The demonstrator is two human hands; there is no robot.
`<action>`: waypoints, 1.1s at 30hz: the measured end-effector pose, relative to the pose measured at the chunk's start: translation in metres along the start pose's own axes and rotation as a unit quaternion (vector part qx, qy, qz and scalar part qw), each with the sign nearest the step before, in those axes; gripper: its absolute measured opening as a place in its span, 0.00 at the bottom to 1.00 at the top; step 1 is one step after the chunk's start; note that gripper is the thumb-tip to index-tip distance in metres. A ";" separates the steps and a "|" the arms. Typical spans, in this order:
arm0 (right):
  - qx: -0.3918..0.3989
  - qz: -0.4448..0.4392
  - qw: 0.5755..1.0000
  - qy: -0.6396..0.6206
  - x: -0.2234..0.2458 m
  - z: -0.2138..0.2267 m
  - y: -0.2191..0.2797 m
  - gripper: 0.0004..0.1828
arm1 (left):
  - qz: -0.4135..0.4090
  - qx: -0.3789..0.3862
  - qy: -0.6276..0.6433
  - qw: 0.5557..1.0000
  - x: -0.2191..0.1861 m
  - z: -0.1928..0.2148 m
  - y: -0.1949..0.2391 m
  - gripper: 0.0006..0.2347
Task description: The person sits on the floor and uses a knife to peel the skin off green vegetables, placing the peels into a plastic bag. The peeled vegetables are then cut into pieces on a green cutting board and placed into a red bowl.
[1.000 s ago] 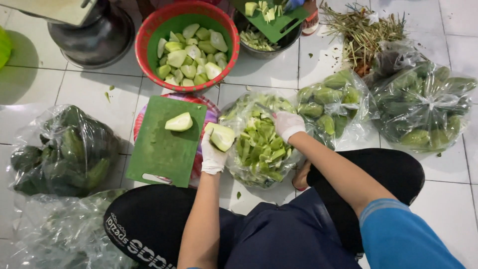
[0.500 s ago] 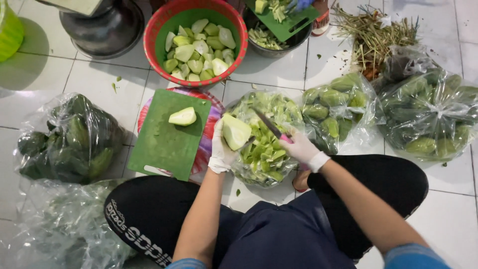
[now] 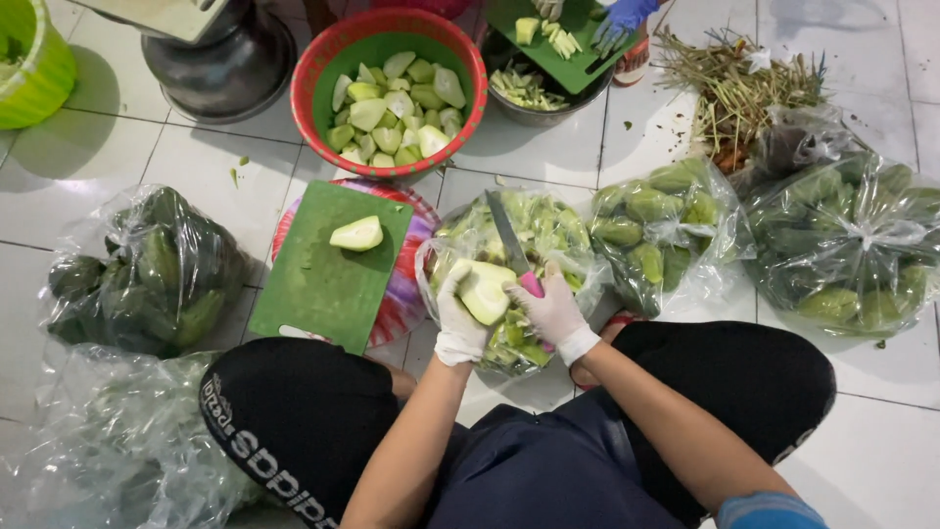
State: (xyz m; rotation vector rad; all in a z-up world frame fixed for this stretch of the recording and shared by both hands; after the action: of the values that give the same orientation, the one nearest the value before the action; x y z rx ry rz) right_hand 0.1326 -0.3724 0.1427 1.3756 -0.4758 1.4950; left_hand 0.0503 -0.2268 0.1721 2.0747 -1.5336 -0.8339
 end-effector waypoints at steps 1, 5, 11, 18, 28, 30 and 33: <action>0.001 0.000 1.000 -0.001 0.035 0.004 0.024 0.29 | -0.001 0.000 -0.001 1.000 -0.002 0.000 0.001 0.18; 0.118 0.018 0.984 0.133 0.116 0.015 0.087 0.29 | -0.013 -0.004 0.044 0.999 -0.024 0.001 -0.003 0.19; 0.213 -0.034 0.952 0.217 0.143 0.017 0.107 0.25 | -0.031 0.012 0.029 0.999 -0.040 0.012 -0.038 0.20; 0.257 -0.035 0.924 0.282 0.110 0.003 0.091 0.27 | 0.003 0.014 -0.002 1.000 -0.059 -0.005 -0.060 0.17; 0.253 -0.007 0.880 0.403 0.100 -0.001 0.092 0.29 | -0.058 -0.036 -0.094 0.993 -0.059 0.036 -0.098 0.13; 0.267 -0.015 0.871 0.413 0.105 -0.001 0.094 0.27 | -0.077 -0.056 -0.120 0.988 -0.044 0.064 -0.098 0.13; 0.295 -0.014 0.869 0.396 0.088 0.002 0.100 0.30 | -0.069 -0.066 -0.112 0.989 -0.040 0.111 -0.129 0.11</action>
State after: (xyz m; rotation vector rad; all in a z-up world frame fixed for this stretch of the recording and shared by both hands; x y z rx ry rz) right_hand 0.0622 -0.3803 0.2554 1.0359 0.5658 2.1048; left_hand 0.0558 -0.1484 0.0159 2.0643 -1.4123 -1.2217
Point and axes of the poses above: each hand's wrist, its own y-axis away from the middle knuckle, its own z-axis out of the back of the hand, x = y × z, the point moved 4 cm from there along -y, towards the middle knuckle, and after that the axes turned 3 degrees about x, right-handed, at the moved point
